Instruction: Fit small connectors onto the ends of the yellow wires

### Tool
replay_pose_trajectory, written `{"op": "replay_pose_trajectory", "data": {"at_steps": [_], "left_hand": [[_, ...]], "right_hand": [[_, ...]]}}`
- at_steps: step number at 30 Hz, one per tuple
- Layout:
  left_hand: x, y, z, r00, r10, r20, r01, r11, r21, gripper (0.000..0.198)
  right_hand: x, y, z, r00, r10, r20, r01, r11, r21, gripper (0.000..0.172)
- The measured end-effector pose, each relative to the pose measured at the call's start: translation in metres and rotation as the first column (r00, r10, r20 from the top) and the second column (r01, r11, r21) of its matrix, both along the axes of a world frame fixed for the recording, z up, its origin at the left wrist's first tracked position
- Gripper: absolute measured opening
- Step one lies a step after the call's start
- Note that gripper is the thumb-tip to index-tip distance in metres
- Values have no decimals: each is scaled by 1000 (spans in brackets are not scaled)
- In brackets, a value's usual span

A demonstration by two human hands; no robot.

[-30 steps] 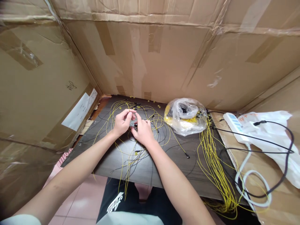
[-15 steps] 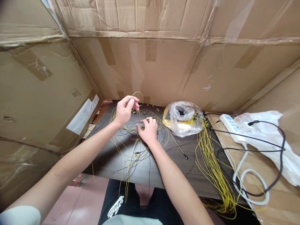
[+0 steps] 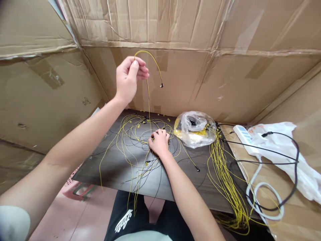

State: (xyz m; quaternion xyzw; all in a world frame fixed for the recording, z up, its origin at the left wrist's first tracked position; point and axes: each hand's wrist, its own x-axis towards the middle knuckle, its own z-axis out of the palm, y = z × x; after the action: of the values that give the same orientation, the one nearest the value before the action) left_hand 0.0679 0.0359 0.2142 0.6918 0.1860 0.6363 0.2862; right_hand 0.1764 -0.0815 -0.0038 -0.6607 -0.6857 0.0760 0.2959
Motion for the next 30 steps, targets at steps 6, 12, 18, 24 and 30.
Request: {"op": "replay_pose_trajectory", "data": {"at_steps": [6,12,18,24,30], "left_hand": [[-26,50,68,971,-20,238,-6,994,107,30],[-65,82,104,885,29,464,-90,990,109,28],[-57,35,42,976,204,73,-202,979,-41,26],[-39,-30,-99,844,36,-534,-143,977,-159,26],[-38,-60,-161,575,3,-818,-24,1000,-14,31]], "right_hand": [[5,2,0,1000,-3,31,3,1000,-15,17],[16,7,-3,988,-153,-5,153,988,14,16],[17,10,2,989,-145,21,143,985,96,36],[11,6,2,973,-92,213,58,985,161,35],[11,5,2,965,-53,256,17,990,140,32]]}}
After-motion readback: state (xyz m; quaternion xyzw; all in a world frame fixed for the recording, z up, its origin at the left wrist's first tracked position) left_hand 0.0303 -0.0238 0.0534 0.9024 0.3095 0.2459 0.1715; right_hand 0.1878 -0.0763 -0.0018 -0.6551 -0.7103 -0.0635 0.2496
